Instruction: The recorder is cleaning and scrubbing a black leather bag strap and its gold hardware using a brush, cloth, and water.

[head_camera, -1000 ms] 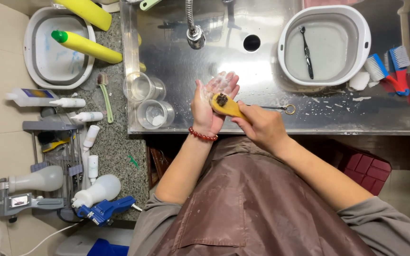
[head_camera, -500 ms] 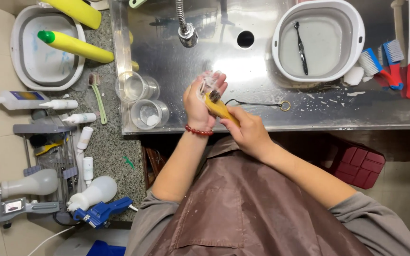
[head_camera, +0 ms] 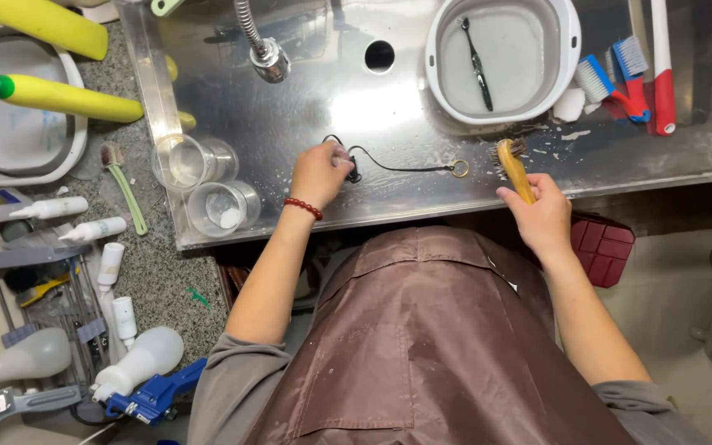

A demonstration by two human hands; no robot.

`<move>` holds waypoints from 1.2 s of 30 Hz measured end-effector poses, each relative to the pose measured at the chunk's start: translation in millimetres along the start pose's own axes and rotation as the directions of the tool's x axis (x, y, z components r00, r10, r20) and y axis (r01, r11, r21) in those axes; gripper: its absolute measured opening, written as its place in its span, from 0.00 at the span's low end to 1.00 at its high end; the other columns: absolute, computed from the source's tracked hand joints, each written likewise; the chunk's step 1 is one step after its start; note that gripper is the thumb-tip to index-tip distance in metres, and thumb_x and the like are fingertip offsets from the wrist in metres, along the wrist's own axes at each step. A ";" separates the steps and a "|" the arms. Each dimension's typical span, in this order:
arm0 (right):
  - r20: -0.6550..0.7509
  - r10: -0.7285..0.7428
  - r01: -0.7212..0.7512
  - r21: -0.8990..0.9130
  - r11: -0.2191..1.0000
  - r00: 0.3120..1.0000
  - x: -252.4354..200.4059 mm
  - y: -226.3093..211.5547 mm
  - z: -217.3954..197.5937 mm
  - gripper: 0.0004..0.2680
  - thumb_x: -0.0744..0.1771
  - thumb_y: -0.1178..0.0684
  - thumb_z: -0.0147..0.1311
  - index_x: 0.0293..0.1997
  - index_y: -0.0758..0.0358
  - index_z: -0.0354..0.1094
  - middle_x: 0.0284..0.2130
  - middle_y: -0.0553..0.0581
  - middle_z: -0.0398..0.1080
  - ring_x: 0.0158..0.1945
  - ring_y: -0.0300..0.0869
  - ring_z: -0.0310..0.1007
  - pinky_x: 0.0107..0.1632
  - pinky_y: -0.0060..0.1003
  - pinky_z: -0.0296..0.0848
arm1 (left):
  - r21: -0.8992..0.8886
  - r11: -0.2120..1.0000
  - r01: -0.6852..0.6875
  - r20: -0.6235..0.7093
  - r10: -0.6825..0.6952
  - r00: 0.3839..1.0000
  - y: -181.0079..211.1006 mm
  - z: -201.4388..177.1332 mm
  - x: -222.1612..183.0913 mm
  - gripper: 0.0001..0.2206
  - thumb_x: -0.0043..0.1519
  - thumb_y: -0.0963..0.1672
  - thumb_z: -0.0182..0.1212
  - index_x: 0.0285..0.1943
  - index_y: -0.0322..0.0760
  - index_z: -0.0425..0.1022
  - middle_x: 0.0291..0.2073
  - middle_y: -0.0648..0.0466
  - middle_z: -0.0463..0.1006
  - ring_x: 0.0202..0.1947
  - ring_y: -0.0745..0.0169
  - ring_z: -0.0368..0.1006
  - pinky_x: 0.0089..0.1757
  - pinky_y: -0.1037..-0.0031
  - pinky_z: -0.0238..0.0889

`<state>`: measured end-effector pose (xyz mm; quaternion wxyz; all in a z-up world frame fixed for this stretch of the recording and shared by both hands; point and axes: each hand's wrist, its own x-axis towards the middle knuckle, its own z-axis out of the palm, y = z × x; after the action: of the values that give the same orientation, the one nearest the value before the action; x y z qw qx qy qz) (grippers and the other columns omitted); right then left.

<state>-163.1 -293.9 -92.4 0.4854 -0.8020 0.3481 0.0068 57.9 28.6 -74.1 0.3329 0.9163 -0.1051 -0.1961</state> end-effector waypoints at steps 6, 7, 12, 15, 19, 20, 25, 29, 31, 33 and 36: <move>-0.075 0.088 -0.079 0.109 0.991 0.993 -21.1 18.6 -1.6 0.13 0.66 0.54 0.66 0.49 0.70 0.69 0.34 0.52 0.78 0.35 0.28 0.70 0.39 0.27 0.70 | 0.324 0.897 -0.300 0.372 0.171 0.912 4.6 103.0 23.8 0.04 0.56 0.43 0.65 0.38 0.42 0.83 0.35 0.48 0.82 0.40 0.45 0.78 0.42 0.56 0.70; -0.088 0.099 -0.089 0.112 0.990 0.991 -23.4 22.5 -3.3 0.13 0.66 0.54 0.66 0.49 0.70 0.69 0.34 0.52 0.78 0.35 0.28 0.70 0.39 0.27 0.70 | 0.321 0.894 -0.314 0.385 0.180 0.905 18.5 110.9 23.4 0.04 0.56 0.43 0.65 0.38 0.42 0.83 0.35 0.48 0.82 0.40 0.45 0.78 0.42 0.56 0.70; -0.102 0.141 -0.121 0.182 0.976 0.985 -35.3 31.7 -12.0 0.12 0.66 0.55 0.65 0.49 0.70 0.69 0.34 0.52 0.78 0.35 0.29 0.71 0.39 0.28 0.71 | 0.362 0.777 -0.515 0.407 0.365 0.837 55.6 153.3 29.6 0.09 0.50 0.45 0.69 0.38 0.42 0.80 0.36 0.50 0.81 0.43 0.47 0.74 0.44 0.53 0.64; -0.094 0.165 -0.149 0.160 0.976 0.982 -41.2 38.8 -13.9 0.12 0.66 0.54 0.66 0.49 0.69 0.69 0.34 0.53 0.78 0.35 0.30 0.71 0.39 0.28 0.71 | 0.309 0.774 -0.552 0.361 0.442 0.821 50.7 194.1 40.9 0.12 0.50 0.43 0.68 0.41 0.36 0.77 0.36 0.48 0.81 0.42 0.45 0.75 0.44 0.56 0.65; -0.084 0.116 -0.101 0.161 0.982 0.990 -40.0 45.3 -11.2 0.13 0.65 0.54 0.67 0.49 0.69 0.70 0.35 0.54 0.78 0.36 0.30 0.73 0.40 0.28 0.72 | 0.348 0.768 -0.537 0.406 0.393 0.825 48.8 221.6 44.5 0.10 0.53 0.42 0.66 0.41 0.33 0.76 0.33 0.45 0.81 0.40 0.44 0.76 0.44 0.55 0.66; -0.076 0.115 -0.104 0.140 0.985 0.990 -39.4 45.1 -9.9 0.13 0.65 0.54 0.67 0.48 0.69 0.70 0.35 0.54 0.78 0.36 0.30 0.73 0.41 0.29 0.72 | 0.349 0.776 -0.525 0.427 0.367 0.826 49.9 222.6 44.8 0.09 0.53 0.42 0.65 0.40 0.33 0.76 0.32 0.44 0.81 0.39 0.43 0.77 0.43 0.55 0.66; -0.037 0.085 -0.081 0.100 0.992 0.996 -32.3 38.6 -4.9 0.13 0.64 0.54 0.68 0.49 0.69 0.70 0.35 0.55 0.79 0.36 0.31 0.73 0.40 0.29 0.72 | 0.366 0.781 -0.507 0.474 0.312 0.824 48.9 218.8 43.7 0.03 0.53 0.41 0.65 0.33 0.37 0.80 0.30 0.43 0.82 0.38 0.42 0.78 0.44 0.55 0.67; 0.011 -0.005 0.002 0.261 0.965 1.000 -21.9 39.8 2.9 0.12 0.66 0.56 0.65 0.51 0.69 0.69 0.38 0.54 0.79 0.39 0.31 0.74 0.42 0.28 0.72 | 0.103 0.916 -0.387 0.435 0.308 0.846 64.0 153.9 30.7 0.04 0.54 0.43 0.66 0.34 0.37 0.83 0.34 0.42 0.83 0.38 0.45 0.79 0.46 0.57 0.70; 0.025 -0.048 0.036 0.369 0.929 0.999 -18.2 36.4 10.3 0.12 0.67 0.56 0.63 0.53 0.69 0.67 0.40 0.52 0.78 0.40 0.29 0.74 0.43 0.26 0.72 | -0.075 0.939 -0.336 0.358 0.340 0.870 52.3 120.2 21.9 0.05 0.54 0.43 0.67 0.34 0.35 0.84 0.35 0.42 0.84 0.39 0.47 0.79 0.46 0.59 0.71; 0.041 0.048 -0.060 0.373 0.926 0.998 -12.4 26.1 16.7 0.12 0.69 0.54 0.61 0.55 0.70 0.67 0.31 0.50 0.71 0.29 0.30 0.63 0.31 0.29 0.62 | -0.574 0.811 -0.116 0.200 0.276 0.940 34.8 90.5 15.0 0.08 0.59 0.40 0.64 0.40 0.24 0.80 0.42 0.40 0.84 0.43 0.49 0.80 0.47 0.62 0.74; 0.080 0.031 -0.069 0.549 0.833 0.996 -11.1 1.0 29.5 0.15 0.70 0.49 0.55 0.62 0.65 0.62 0.25 0.45 0.66 0.25 0.27 0.60 0.27 0.25 0.61 | -0.854 0.454 0.253 0.294 0.020 0.956 50.9 44.8 -1.7 0.12 0.64 0.38 0.56 0.52 0.17 0.72 0.46 0.37 0.82 0.47 0.46 0.80 0.49 0.63 0.76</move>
<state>-162.4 -265.0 -104.9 0.7070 -0.6180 0.3395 -0.0541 34.0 -34.9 -71.9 0.7274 0.5810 0.0323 -0.3637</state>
